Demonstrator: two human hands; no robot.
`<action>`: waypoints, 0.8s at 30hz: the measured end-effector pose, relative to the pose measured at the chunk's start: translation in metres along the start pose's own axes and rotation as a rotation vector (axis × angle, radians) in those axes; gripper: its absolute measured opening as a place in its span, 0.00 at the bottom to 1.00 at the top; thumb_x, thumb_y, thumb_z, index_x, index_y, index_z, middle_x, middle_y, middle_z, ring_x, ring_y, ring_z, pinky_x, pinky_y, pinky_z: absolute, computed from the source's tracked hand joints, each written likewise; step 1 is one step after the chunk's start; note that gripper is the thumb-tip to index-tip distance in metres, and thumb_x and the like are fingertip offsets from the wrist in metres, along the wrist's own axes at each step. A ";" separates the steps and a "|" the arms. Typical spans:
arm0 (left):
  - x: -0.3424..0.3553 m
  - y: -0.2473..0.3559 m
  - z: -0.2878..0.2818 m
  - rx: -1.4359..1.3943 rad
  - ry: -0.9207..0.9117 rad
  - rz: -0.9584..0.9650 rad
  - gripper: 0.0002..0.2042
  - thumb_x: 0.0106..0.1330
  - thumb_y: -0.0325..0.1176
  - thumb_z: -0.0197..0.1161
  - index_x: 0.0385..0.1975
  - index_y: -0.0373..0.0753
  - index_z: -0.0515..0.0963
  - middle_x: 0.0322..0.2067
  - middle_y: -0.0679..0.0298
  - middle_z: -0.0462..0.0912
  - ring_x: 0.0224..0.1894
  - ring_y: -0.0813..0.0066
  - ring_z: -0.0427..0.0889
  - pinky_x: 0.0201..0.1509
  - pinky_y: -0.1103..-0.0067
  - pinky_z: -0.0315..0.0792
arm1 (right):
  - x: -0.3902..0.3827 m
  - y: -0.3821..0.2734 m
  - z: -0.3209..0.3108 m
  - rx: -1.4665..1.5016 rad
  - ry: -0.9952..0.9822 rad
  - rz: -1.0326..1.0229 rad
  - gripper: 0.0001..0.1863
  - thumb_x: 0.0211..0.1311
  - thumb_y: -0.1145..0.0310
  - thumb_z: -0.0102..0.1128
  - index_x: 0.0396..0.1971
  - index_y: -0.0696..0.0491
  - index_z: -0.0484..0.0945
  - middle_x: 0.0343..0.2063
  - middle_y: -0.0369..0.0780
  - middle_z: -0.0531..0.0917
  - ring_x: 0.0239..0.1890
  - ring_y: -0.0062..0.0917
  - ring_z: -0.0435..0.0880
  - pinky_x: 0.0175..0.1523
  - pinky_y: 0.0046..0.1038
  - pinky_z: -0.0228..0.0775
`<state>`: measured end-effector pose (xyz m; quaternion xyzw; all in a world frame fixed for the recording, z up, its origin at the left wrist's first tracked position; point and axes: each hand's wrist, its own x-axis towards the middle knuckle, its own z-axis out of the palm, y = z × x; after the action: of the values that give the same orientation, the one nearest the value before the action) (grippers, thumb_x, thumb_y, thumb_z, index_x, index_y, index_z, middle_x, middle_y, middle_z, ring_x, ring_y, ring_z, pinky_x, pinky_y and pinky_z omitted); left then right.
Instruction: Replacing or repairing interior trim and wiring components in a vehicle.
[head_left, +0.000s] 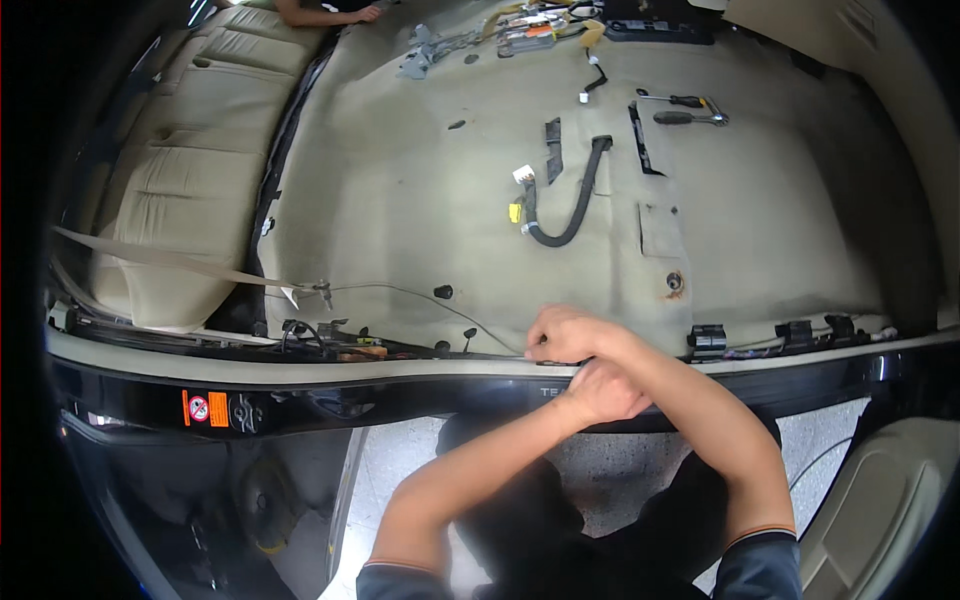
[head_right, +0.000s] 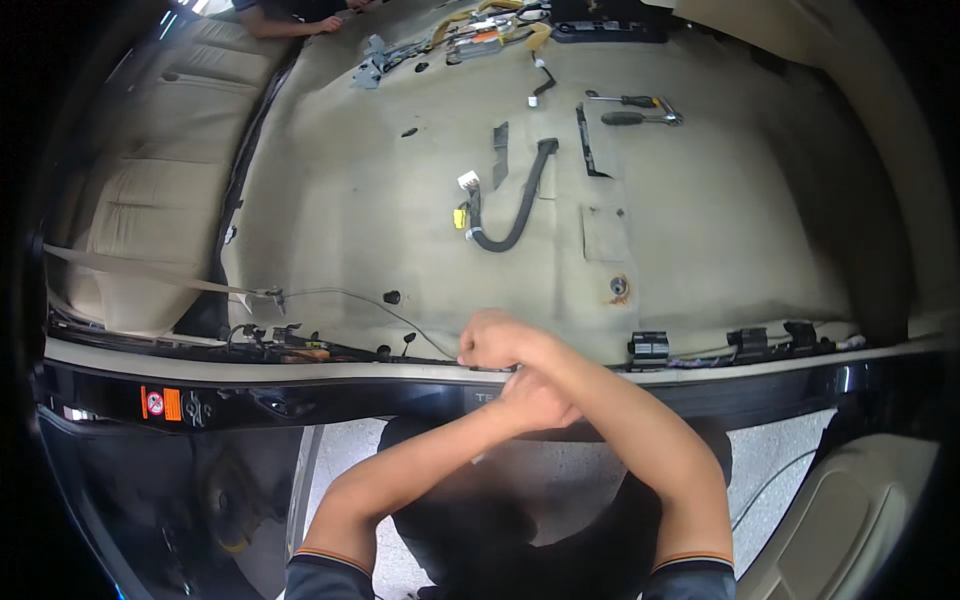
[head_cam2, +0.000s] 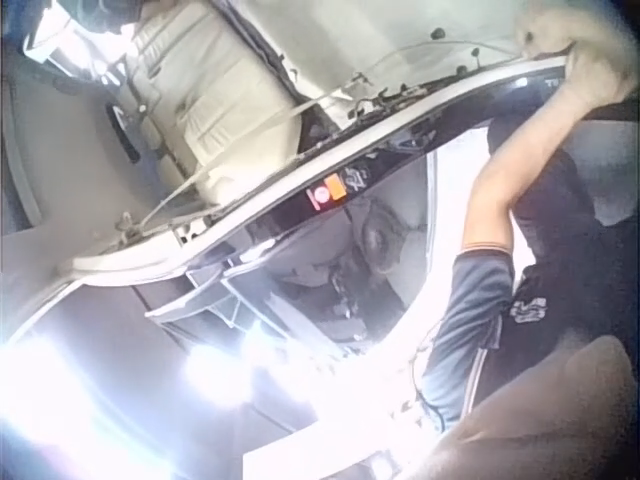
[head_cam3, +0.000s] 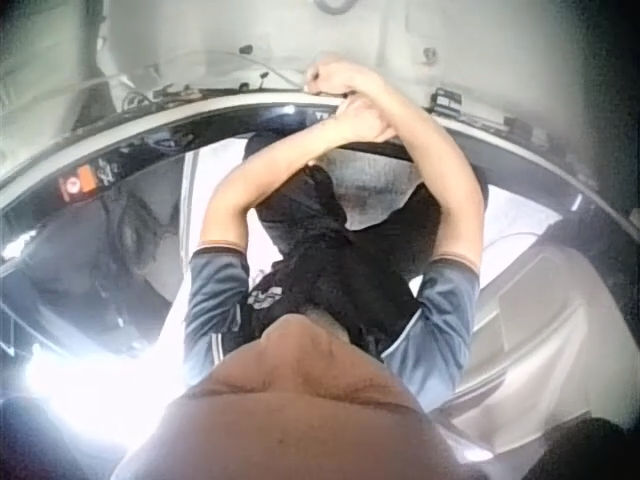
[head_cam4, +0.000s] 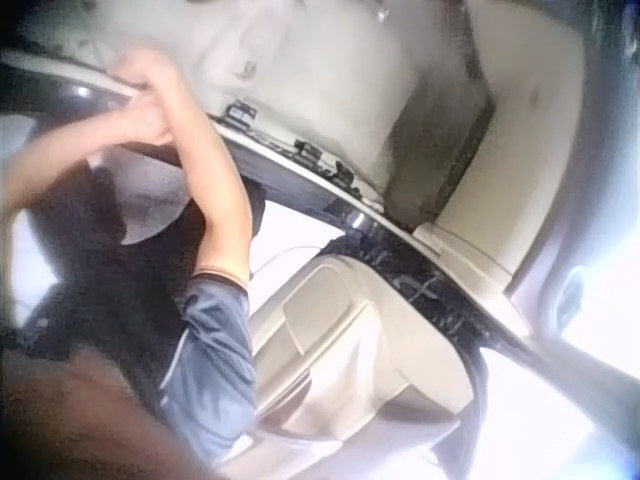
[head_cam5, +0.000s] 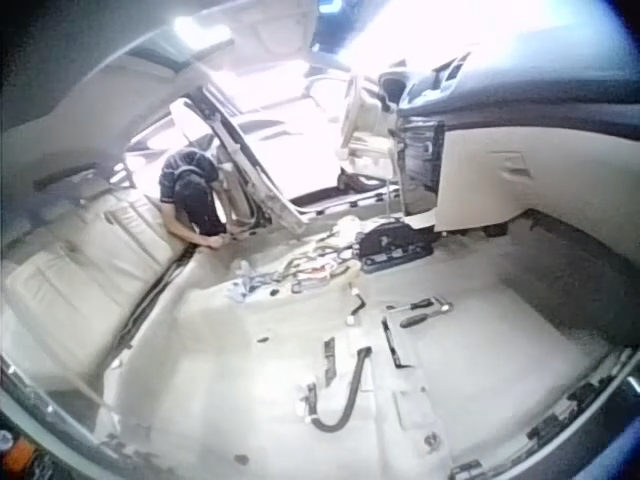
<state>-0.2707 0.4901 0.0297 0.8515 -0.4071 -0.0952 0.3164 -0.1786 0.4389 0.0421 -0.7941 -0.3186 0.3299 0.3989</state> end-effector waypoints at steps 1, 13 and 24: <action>-0.001 0.003 -0.007 -0.009 -0.071 -0.045 0.14 0.60 0.35 0.63 0.42 0.35 0.81 0.37 0.54 0.84 0.43 0.57 0.83 0.51 0.62 0.75 | -0.002 0.002 -0.002 0.016 0.004 0.041 0.14 0.58 0.58 0.68 0.37 0.53 0.87 0.37 0.48 0.84 0.46 0.41 0.82 0.51 0.37 0.73; -0.103 -0.014 -0.179 0.652 -0.082 -0.720 0.05 0.55 0.26 0.63 0.30 0.34 0.79 0.32 0.53 0.82 0.39 0.51 0.81 0.47 0.61 0.73 | 0.045 -0.035 0.016 -0.203 0.122 -0.293 0.21 0.55 0.63 0.71 0.48 0.53 0.80 0.48 0.45 0.79 0.55 0.42 0.77 0.59 0.40 0.71; -0.099 -0.046 -0.190 0.473 -0.339 -0.839 0.04 0.58 0.26 0.58 0.29 0.35 0.78 0.30 0.54 0.81 0.39 0.53 0.83 0.47 0.63 0.73 | 0.116 -0.014 -0.004 -0.092 -0.319 -0.287 0.23 0.48 0.58 0.73 0.41 0.56 0.80 0.42 0.46 0.79 0.48 0.43 0.78 0.51 0.40 0.72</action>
<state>-0.2260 0.6742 0.1401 0.9626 -0.0860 -0.2561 -0.0209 -0.1118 0.5333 0.0243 -0.6958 -0.5022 0.3761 0.3496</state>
